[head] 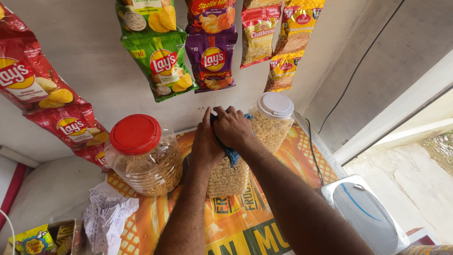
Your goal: Wiping a shop counter with a cloth and moving food jars.
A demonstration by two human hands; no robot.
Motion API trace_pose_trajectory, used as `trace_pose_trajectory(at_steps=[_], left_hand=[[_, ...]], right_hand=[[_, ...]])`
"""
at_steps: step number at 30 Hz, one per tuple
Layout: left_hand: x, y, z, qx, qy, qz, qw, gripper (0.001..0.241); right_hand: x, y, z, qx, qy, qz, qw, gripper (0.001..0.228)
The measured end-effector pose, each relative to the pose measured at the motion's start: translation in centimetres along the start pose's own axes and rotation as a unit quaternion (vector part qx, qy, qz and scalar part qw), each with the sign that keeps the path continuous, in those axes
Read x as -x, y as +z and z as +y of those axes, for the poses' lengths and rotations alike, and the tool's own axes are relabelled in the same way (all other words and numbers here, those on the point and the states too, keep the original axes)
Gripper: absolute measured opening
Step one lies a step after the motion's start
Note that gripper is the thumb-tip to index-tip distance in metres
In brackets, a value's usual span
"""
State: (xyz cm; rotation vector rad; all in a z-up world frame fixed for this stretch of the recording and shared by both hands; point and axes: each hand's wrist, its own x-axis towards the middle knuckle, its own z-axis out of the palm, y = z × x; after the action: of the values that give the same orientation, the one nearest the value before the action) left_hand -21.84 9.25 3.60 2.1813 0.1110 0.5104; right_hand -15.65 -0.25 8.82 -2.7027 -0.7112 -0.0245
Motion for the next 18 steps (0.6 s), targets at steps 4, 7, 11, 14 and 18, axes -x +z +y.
trace_pose_trajectory(at_steps=[4, 7, 11, 14, 18], left_hand=[[-0.6, 0.5, -1.2, 0.016, -0.001, 0.003, 1.0, 0.115], [-1.2, 1.1, -2.7, -0.017, 0.043, 0.021, 0.999, 0.113], [-1.4, 1.3, -2.4, 0.002, 0.04, 0.022, 0.999, 0.105], [-2.3, 2.2, -3.9, 0.002, 0.075, 0.046, 0.996, 0.097], [-2.0, 2.3, -4.2, -0.022, 0.069, 0.068, 0.995, 0.092]], right_hand=[[-1.1, 2.2, 1.6, 0.065, -0.092, 0.022, 0.993, 0.038], [-0.2, 1.8, 1.6, 0.017, -0.136, 0.057, 0.989, 0.036], [1.4, 1.5, 2.2, -0.026, -0.125, 0.089, 0.988, 0.037], [1.5, 1.7, 2.5, -0.068, -0.141, 0.135, 0.978, 0.038], [2.1, 1.5, 2.2, -0.11, -0.14, 0.155, 0.972, 0.036]])
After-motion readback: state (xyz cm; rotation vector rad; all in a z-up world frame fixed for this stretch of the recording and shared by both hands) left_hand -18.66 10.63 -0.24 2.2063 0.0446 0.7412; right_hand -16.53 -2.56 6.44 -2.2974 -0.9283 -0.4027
